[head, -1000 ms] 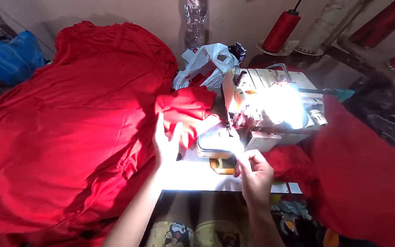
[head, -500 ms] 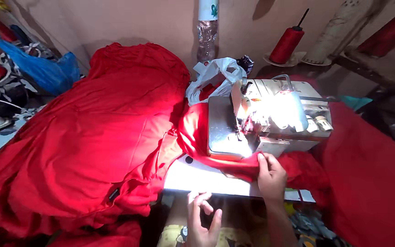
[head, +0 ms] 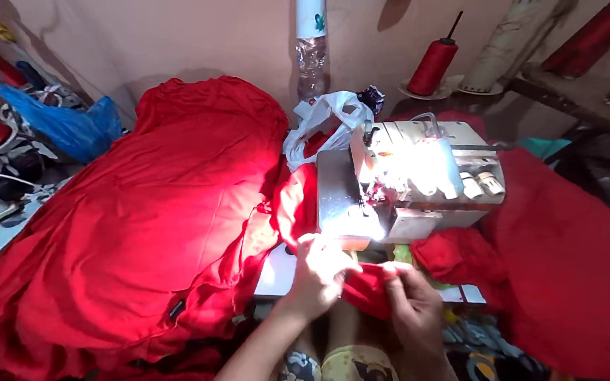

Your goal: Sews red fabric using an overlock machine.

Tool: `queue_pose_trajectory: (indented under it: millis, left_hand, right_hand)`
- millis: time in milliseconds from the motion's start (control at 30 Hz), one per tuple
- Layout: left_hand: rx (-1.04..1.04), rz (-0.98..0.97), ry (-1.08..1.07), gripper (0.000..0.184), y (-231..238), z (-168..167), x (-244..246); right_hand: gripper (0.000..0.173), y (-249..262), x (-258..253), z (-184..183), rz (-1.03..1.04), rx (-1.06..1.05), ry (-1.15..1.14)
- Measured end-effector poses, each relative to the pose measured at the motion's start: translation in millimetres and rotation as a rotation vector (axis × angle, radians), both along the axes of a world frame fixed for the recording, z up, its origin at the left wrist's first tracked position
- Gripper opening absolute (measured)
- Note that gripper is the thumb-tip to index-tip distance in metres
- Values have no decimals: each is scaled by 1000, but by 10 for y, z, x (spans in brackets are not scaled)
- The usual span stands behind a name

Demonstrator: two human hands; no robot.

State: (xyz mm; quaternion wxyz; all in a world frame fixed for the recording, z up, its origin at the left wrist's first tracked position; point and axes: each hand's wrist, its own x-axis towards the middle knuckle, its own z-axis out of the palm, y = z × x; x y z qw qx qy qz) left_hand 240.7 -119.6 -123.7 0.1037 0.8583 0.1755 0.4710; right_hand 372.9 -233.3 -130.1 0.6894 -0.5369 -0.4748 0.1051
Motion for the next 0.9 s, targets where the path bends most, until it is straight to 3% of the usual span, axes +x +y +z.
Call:
queue_pose_trajectory:
  millis: [100, 167, 233, 367, 500, 633, 733, 900]
  left_hand:
    - [-130, 151, -25, 20, -53, -8, -91]
    - [-273, 121, -113, 18, -220, -25, -221]
    - [-405, 47, -194, 17, -442, -65, -349]
    - [-542, -92, -197, 33, -787, -110, -439]
    - [-479, 33, -153, 52, -889, -183, -365]
    - [-562, -19, -245, 20, -876, -123, -338]
    - [-604, -44, -237, 16, -807, -76, -439]
    - [-230, 280, -163, 7, -633, -5, -594]
  right_hand:
    - [26, -85, 66, 54, 374, -174, 253]
    - [40, -142, 107, 56, 566, -177, 360]
    - [46, -159, 90, 55, 609, -133, 382]
    - [43, -92, -41, 52, 572, -57, 392]
    - [44, -2, -198, 34, 504, -17, 353]
    - [44, -9, -231, 83, 450, -20, 263]
    - [41, -52, -161, 114, 369, -24, 107]
    - [21, -129, -38, 150, 166, -47, -314]
